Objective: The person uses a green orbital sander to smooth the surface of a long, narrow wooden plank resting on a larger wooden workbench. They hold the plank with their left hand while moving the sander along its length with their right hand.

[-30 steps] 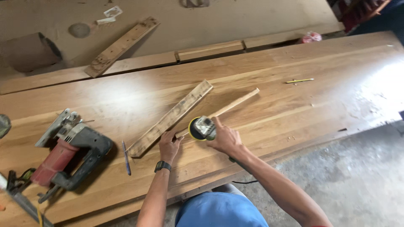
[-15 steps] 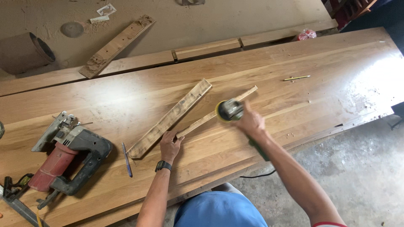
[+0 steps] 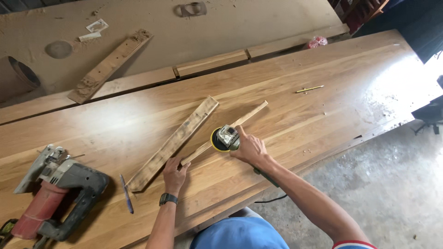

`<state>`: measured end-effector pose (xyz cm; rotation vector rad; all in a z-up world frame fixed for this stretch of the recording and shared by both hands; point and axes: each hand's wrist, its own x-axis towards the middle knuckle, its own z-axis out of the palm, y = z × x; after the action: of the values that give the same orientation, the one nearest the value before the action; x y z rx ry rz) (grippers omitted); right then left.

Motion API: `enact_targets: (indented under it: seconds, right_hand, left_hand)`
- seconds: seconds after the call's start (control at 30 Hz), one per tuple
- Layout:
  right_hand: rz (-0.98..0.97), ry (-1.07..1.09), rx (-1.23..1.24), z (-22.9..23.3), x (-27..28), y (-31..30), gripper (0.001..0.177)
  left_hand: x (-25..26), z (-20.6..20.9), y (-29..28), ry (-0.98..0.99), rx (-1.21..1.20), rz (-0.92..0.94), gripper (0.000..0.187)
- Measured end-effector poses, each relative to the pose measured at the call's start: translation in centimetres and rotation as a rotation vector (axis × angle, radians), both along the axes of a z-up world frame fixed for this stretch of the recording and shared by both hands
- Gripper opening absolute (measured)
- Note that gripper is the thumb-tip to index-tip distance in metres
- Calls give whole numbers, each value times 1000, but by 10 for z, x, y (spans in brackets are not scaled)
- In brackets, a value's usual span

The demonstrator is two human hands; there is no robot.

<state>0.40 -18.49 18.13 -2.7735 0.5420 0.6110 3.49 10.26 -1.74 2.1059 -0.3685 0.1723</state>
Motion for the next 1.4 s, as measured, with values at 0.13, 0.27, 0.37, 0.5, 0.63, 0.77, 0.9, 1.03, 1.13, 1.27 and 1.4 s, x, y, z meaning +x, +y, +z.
enact_targets:
  seconds: [0.13,0.27,0.37,0.5,0.63,0.77,0.9,1.03,1.13,1.27,1.4]
  right_hand:
    - [-43,-2,-104,6,15,-27,97]
    - [-157,-103,-156,31,26,-67,99]
    - [-247,-163,-149,17,35,-113,95]
    - [-408,-182,-130,-8,55,-174,89]
    - [-435,-191,-86,1,53,-139,90]
    - [-411,-137,7,30,33,-67,90]
    - [-271,-41,101,65,8,3,101]
    - [-130,15,49,9,-6,5,95]
    - [-88,-28,13,15,-3,-4,93]
    - [-175,-80,-28,27,6,-50,94]
    - [-316,-100,-105,21,16,-107,96]
  left_hand:
    - [3,-9,-2,48,-14,6,26]
    - [5,-1,-4,66,-11,22,25]
    - [3,8,-5,59,2,18,24]
    - [4,4,-5,11,41,37,23]
    - [3,-3,-7,12,27,63,25]
    - [5,-7,-7,-2,12,68,27]
    - [1,2,-7,-30,33,63,26]
    - [5,6,-7,-42,55,39,26]
    - [6,3,-4,-32,39,7,24]
    - [7,10,-5,-14,25,-4,24]
    - [8,14,-5,10,-10,-2,23]
